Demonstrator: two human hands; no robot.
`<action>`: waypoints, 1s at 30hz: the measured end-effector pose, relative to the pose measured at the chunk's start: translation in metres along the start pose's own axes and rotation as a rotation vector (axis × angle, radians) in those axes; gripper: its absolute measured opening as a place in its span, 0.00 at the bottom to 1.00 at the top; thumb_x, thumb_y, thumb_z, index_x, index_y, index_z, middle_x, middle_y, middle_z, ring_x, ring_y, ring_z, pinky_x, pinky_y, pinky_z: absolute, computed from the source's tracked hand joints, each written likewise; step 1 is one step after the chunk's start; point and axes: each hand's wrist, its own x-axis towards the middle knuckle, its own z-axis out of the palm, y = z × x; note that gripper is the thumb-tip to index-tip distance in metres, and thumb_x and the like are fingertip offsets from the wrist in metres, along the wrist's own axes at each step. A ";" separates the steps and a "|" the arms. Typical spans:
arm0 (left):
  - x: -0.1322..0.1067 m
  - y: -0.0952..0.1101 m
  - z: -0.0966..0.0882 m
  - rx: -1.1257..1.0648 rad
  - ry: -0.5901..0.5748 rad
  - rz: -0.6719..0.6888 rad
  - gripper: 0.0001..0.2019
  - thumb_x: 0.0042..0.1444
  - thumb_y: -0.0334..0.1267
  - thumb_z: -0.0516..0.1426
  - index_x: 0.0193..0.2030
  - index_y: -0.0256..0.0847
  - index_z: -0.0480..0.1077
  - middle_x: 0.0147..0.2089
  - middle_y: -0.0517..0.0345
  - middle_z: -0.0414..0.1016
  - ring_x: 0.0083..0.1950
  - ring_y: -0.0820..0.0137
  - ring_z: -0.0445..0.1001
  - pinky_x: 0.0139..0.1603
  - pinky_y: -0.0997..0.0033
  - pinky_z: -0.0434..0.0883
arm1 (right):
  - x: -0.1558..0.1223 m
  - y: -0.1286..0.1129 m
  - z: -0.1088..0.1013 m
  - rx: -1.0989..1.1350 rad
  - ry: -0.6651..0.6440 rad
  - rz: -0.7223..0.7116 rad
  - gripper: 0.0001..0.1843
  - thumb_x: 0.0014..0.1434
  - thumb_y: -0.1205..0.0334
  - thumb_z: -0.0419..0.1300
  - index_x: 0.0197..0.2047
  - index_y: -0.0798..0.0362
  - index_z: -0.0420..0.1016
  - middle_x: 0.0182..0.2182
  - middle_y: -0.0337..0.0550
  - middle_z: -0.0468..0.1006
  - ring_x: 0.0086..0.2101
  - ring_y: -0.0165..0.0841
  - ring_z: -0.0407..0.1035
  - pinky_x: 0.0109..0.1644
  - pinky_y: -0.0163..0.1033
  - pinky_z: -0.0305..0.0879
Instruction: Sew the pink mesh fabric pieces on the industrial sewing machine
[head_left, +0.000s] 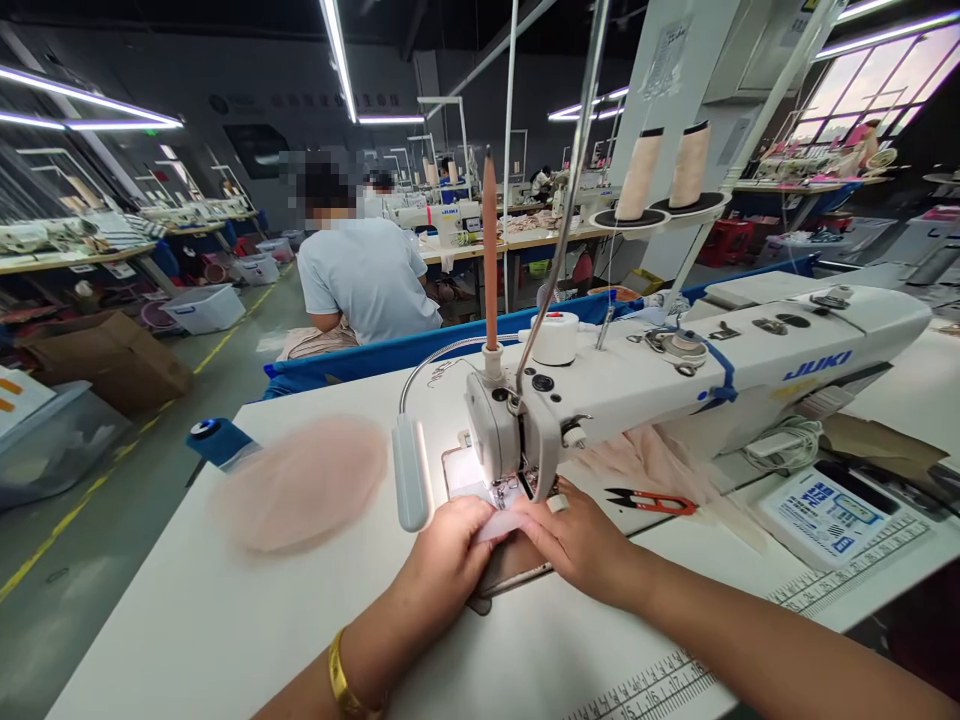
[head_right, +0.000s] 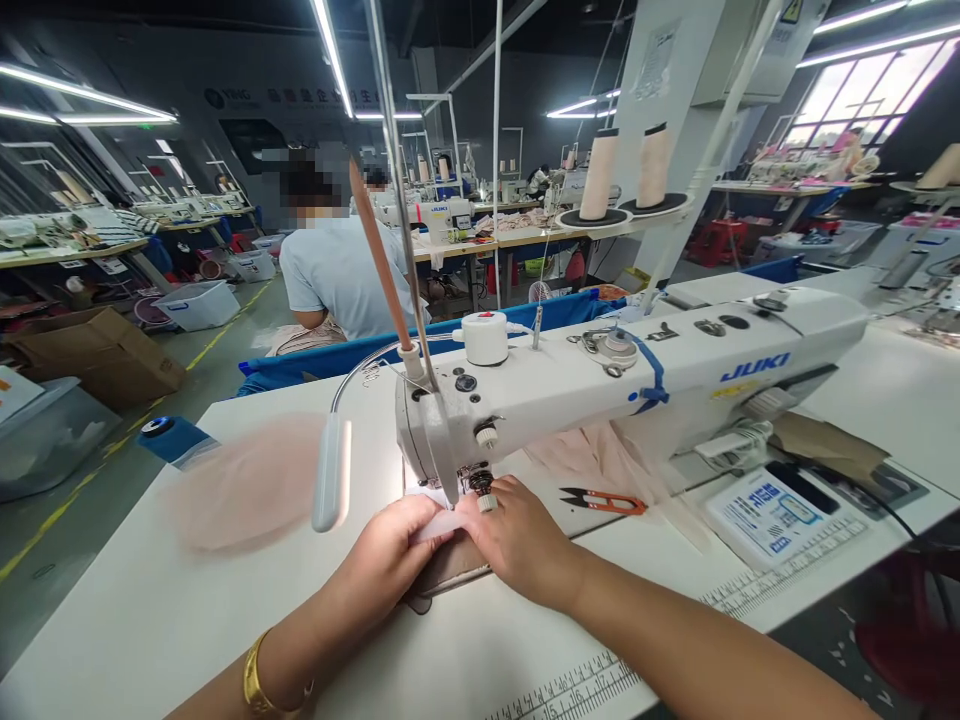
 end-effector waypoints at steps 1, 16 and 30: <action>0.002 0.001 -0.002 -0.052 -0.016 -0.029 0.12 0.70 0.37 0.53 0.35 0.43 0.72 0.35 0.58 0.77 0.37 0.66 0.75 0.38 0.70 0.73 | 0.002 -0.001 -0.001 0.032 0.008 0.038 0.19 0.77 0.64 0.45 0.45 0.51 0.77 0.43 0.50 0.83 0.43 0.42 0.75 0.50 0.45 0.70; 0.006 0.003 0.000 0.002 0.134 0.077 0.10 0.57 0.24 0.51 0.35 0.43 0.70 0.38 0.57 0.73 0.40 0.66 0.73 0.40 0.69 0.73 | 0.004 -0.008 -0.009 0.193 0.112 0.105 0.21 0.78 0.57 0.45 0.39 0.50 0.76 0.44 0.49 0.82 0.46 0.40 0.76 0.51 0.42 0.71; 0.005 0.013 0.002 -0.004 0.146 0.025 0.13 0.65 0.35 0.55 0.27 0.42 0.65 0.31 0.60 0.68 0.35 0.68 0.70 0.34 0.71 0.69 | 0.004 -0.008 -0.009 0.203 0.101 0.098 0.20 0.77 0.58 0.45 0.39 0.50 0.75 0.39 0.47 0.81 0.40 0.39 0.74 0.46 0.42 0.69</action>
